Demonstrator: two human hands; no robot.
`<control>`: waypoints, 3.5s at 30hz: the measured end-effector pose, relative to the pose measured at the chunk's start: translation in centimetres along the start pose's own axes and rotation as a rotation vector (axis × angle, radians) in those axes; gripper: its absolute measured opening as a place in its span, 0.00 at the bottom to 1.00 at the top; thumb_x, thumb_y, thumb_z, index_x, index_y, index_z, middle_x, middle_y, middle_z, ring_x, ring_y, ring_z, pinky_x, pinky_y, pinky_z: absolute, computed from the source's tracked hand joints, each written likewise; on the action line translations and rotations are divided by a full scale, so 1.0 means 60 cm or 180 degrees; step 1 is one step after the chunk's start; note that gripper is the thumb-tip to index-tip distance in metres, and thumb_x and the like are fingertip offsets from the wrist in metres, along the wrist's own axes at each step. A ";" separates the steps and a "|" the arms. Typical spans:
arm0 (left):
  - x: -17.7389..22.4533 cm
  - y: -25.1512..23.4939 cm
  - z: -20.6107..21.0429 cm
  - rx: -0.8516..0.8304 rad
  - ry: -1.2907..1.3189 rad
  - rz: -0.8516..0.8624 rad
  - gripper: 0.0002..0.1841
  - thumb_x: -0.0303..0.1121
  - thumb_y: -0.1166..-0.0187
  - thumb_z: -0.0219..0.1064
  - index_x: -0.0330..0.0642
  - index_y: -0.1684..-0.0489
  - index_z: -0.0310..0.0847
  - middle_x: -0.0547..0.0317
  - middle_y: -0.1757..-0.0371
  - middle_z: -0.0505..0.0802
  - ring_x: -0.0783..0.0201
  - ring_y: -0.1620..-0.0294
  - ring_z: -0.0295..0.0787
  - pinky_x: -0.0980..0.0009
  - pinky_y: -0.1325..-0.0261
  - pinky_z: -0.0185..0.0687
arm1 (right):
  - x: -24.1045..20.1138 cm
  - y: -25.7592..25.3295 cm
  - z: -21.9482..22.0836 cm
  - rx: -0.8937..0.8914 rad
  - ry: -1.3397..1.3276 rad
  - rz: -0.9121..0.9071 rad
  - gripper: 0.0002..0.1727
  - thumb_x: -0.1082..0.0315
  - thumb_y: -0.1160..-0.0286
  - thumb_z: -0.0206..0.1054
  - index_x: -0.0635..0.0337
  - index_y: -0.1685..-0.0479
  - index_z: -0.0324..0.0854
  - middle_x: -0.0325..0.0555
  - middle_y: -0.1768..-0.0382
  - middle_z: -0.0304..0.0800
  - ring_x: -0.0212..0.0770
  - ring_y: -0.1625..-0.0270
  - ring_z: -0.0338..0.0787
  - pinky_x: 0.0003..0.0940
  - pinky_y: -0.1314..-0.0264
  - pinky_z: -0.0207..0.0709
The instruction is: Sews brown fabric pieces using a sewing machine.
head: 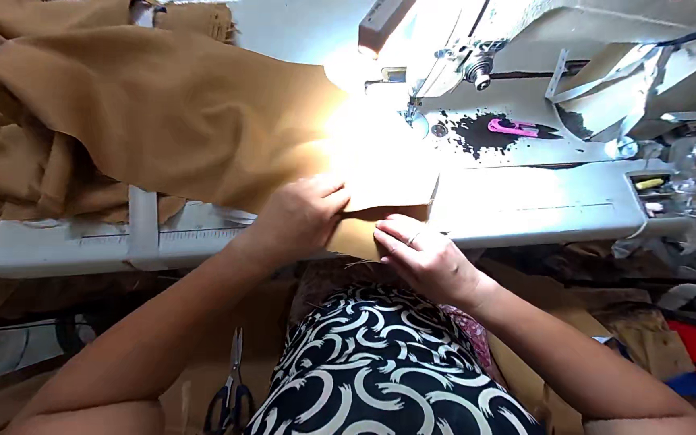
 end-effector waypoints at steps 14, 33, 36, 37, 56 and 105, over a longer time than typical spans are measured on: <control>-0.002 -0.040 0.019 0.0188 -0.0038 0.0218 0.14 0.24 0.19 0.58 0.32 0.49 0.92 0.42 0.46 0.96 0.45 0.47 0.95 0.55 0.47 0.89 | 0.063 0.013 0.013 -0.1133 -0.0540 -0.0966 0.32 0.53 0.16 0.58 0.67 0.20 0.75 0.58 0.16 0.73 0.54 0.10 0.66 0.44 0.06 0.52; -0.003 -0.066 0.026 0.0310 -0.0020 0.0246 0.14 0.23 0.21 0.58 0.33 0.52 0.92 0.40 0.53 0.95 0.42 0.52 0.93 0.55 0.52 0.87 | 0.084 0.001 0.008 -0.1429 -0.0779 -0.1244 0.27 0.62 0.11 0.54 0.65 0.17 0.72 0.55 0.16 0.73 0.55 0.10 0.67 0.47 0.08 0.53; 0.016 -0.066 0.022 0.0462 0.0088 0.0454 0.14 0.20 0.23 0.59 0.32 0.53 0.93 0.39 0.62 0.92 0.43 0.61 0.90 0.57 0.61 0.83 | 0.082 -0.003 0.003 -0.1327 -0.0656 -0.1342 0.26 0.61 0.11 0.54 0.66 0.19 0.74 0.56 0.17 0.75 0.55 0.12 0.70 0.48 0.09 0.55; 0.022 -0.064 0.021 0.0458 0.0090 0.0483 0.14 0.20 0.23 0.59 0.33 0.53 0.93 0.40 0.63 0.91 0.45 0.62 0.89 0.58 0.61 0.83 | 0.081 -0.003 0.004 -0.1318 -0.0628 -0.1357 0.26 0.61 0.11 0.54 0.66 0.19 0.74 0.56 0.17 0.75 0.54 0.12 0.70 0.47 0.09 0.56; 0.036 -0.062 0.038 0.0140 0.0035 0.0341 0.15 0.22 0.22 0.61 0.37 0.47 0.93 0.47 0.68 0.86 0.50 0.67 0.85 0.62 0.68 0.80 | 0.079 0.001 -0.001 -0.1086 -0.0623 -0.1471 0.25 0.61 0.15 0.59 0.64 0.24 0.80 0.56 0.23 0.82 0.51 0.14 0.74 0.41 0.08 0.55; -0.051 -0.139 0.098 -0.0789 0.0274 -0.0303 0.30 0.49 0.10 0.40 0.51 0.11 0.67 0.60 0.10 0.71 0.45 0.06 0.53 0.19 0.19 0.37 | 0.099 0.005 -0.022 -0.0012 0.0355 0.0830 0.23 0.55 0.14 0.54 0.55 0.38 0.91 0.46 0.32 0.90 0.54 0.26 0.85 0.62 0.22 0.67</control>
Point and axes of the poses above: each hand's wrist, its own y-axis away from the middle knuckle, its own z-axis out of the palm, x = y × z, the point moved 8 cm from there along -y, towards the middle knuckle
